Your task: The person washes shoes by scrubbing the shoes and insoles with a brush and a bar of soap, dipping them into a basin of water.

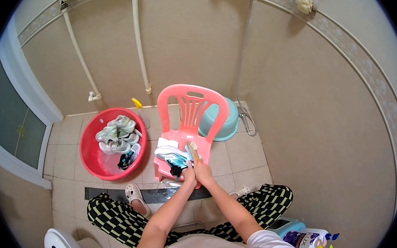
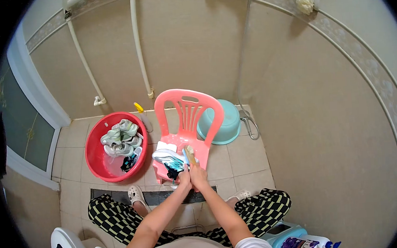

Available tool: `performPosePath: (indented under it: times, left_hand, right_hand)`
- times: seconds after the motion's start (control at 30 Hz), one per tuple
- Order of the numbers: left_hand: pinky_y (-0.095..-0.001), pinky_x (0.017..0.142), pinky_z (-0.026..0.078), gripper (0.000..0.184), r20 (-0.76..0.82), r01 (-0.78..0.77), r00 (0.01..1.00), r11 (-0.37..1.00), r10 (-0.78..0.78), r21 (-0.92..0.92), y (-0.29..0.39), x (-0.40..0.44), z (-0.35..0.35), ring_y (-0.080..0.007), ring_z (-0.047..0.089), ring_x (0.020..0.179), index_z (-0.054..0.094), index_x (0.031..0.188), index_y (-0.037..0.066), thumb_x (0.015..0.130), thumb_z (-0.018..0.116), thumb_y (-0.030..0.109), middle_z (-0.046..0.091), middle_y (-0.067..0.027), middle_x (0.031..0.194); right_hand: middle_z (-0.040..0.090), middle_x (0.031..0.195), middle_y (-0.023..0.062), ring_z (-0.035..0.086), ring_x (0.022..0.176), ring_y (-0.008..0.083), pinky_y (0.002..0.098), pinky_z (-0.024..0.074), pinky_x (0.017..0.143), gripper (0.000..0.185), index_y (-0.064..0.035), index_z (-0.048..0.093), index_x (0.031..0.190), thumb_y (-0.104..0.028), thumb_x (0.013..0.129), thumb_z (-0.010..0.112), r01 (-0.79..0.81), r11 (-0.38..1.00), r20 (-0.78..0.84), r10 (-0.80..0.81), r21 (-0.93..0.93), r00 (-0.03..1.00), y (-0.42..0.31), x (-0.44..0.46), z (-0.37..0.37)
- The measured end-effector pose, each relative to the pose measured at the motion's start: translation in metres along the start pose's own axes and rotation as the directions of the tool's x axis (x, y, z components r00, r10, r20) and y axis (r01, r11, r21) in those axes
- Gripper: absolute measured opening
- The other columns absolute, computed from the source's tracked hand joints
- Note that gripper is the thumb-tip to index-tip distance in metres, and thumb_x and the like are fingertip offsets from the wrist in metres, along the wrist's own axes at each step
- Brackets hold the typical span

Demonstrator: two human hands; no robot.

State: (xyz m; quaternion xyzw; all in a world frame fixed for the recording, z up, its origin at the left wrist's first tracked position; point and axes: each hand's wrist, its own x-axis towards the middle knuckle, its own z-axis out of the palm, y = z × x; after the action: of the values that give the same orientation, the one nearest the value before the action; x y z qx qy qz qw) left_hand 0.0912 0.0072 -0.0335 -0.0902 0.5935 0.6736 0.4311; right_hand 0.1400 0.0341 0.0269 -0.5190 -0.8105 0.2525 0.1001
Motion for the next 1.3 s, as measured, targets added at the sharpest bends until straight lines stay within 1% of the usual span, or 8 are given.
performPosePath:
  times: [0.17, 0.23, 0.37, 0.43, 0.83, 1.07, 1.13, 1.3]
  left_hand:
    - [-0.0330, 0.058, 0.046, 0.038, 0.004, 0.094, 0.995, 0.980, -0.095, -0.178, 0.011, -0.009, 0.002, -0.0185, 0.053, 0.070, 0.050, 0.086, -0.009, 0.087, 0.051, 0.030, 0.055, -0.0126, 0.086]
    - [-0.0330, 0.057, 0.046, 0.038, 0.022, 0.082, 0.997, 0.971, -0.080, -0.226, 0.001, 0.004, 0.001, -0.0188, 0.053, 0.070, 0.049, 0.086, -0.008, 0.086, 0.052, 0.030, 0.055, -0.0125, 0.086]
    - [-0.0340, 0.055, 0.047, 0.038, 0.000, 0.147, 0.989, 0.967, -0.150, -0.208, 0.007, 0.003, 0.003, -0.0190, 0.053, 0.069, 0.049, 0.088, -0.007, 0.086, 0.053, 0.031, 0.055, -0.0117, 0.085]
    - [-0.0332, 0.047, 0.043, 0.034, 0.023, 0.180, 0.983, 0.958, -0.180, -0.221, 0.012, 0.000, 0.009, -0.0162, 0.049, 0.056, 0.053, 0.081, -0.001, 0.085, 0.052, 0.032, 0.053, -0.0067, 0.074]
    - [-0.0344, 0.064, 0.048, 0.041, 0.013, 0.125, 0.992, 0.955, -0.126, -0.267, 0.005, 0.001, 0.007, -0.0200, 0.056, 0.073, 0.048, 0.098, -0.005, 0.087, 0.049, 0.034, 0.056, -0.0117, 0.088]
    - [-0.0309, 0.049, 0.043, 0.040, 0.020, 0.161, 0.987, 0.971, -0.160, -0.175, 0.008, 0.001, 0.004, -0.0164, 0.050, 0.056, 0.053, 0.078, -0.001, 0.086, 0.049, 0.038, 0.053, -0.0064, 0.071]
    - [-0.0279, 0.038, 0.034, 0.039, -0.009, 0.095, 0.995, 0.983, -0.098, -0.158, 0.007, 0.001, 0.006, -0.0130, 0.040, 0.043, 0.048, 0.063, 0.006, 0.085, 0.051, 0.038, 0.045, -0.0020, 0.056]
    - [-0.0266, 0.034, 0.026, 0.042, 0.018, 0.107, 0.994, 0.971, -0.106, -0.212, 0.016, -0.009, 0.008, -0.0113, 0.032, 0.036, 0.040, 0.055, 0.011, 0.085, 0.052, 0.038, 0.036, 0.0009, 0.046]
  right_hand:
    - [0.059, 0.074, 0.0249, 0.060, 0.070, 0.0371, 0.0446, 0.0479, 0.064, 0.046, 0.0064, 0.053, 0.089, -0.035, 0.090, 0.032, -0.030, 0.999, -0.024, 0.030, -0.024, 0.999, 0.001, -0.001, 0.003]
    - [0.059, 0.072, 0.0245, 0.060, 0.068, 0.0375, 0.0452, 0.0480, 0.063, 0.046, 0.0063, 0.051, 0.088, -0.036, 0.090, 0.033, 0.135, 0.991, -0.101, -0.135, -0.012, 0.986, 0.007, -0.014, -0.001]
    - [0.058, 0.067, 0.0240, 0.058, 0.061, 0.0398, 0.0478, 0.0463, 0.055, 0.040, 0.0043, 0.051, 0.085, -0.033, 0.089, 0.036, 0.010, 0.999, -0.086, -0.013, -0.037, 0.996, 0.024, -0.032, 0.011]
    - [0.057, 0.062, 0.0234, 0.057, 0.057, 0.0405, 0.0480, 0.0462, 0.053, 0.039, 0.0033, 0.052, 0.083, -0.032, 0.089, 0.037, -0.016, 0.999, -0.097, 0.012, -0.041, 0.995, 0.029, -0.043, 0.013]
    - [0.059, 0.065, 0.0241, 0.060, 0.062, 0.0396, 0.0474, 0.0483, 0.057, 0.045, 0.0046, 0.052, 0.084, -0.036, 0.089, 0.034, -0.095, 0.995, 0.003, 0.095, -0.002, 0.995, 0.034, -0.074, 0.012]
    - [0.059, 0.069, 0.0249, 0.060, 0.065, 0.0398, 0.0483, 0.0476, 0.059, 0.043, 0.0050, 0.051, 0.086, -0.035, 0.089, 0.035, -0.087, 0.995, -0.027, 0.088, 0.050, 0.996, 0.015, -0.047, 0.008]
    - [0.058, 0.071, 0.0270, 0.058, 0.066, 0.0424, 0.0497, 0.0457, 0.060, 0.045, 0.0049, 0.050, 0.089, -0.036, 0.090, 0.032, -0.070, 0.997, -0.027, 0.071, 0.034, 0.997, 0.018, -0.036, 0.008]
    - [0.058, 0.071, 0.0266, 0.058, 0.067, 0.0423, 0.0488, 0.0462, 0.060, 0.044, 0.0051, 0.050, 0.088, -0.035, 0.090, 0.032, -0.029, 0.998, -0.090, 0.035, 0.062, 0.995, 0.013, -0.012, 0.006]
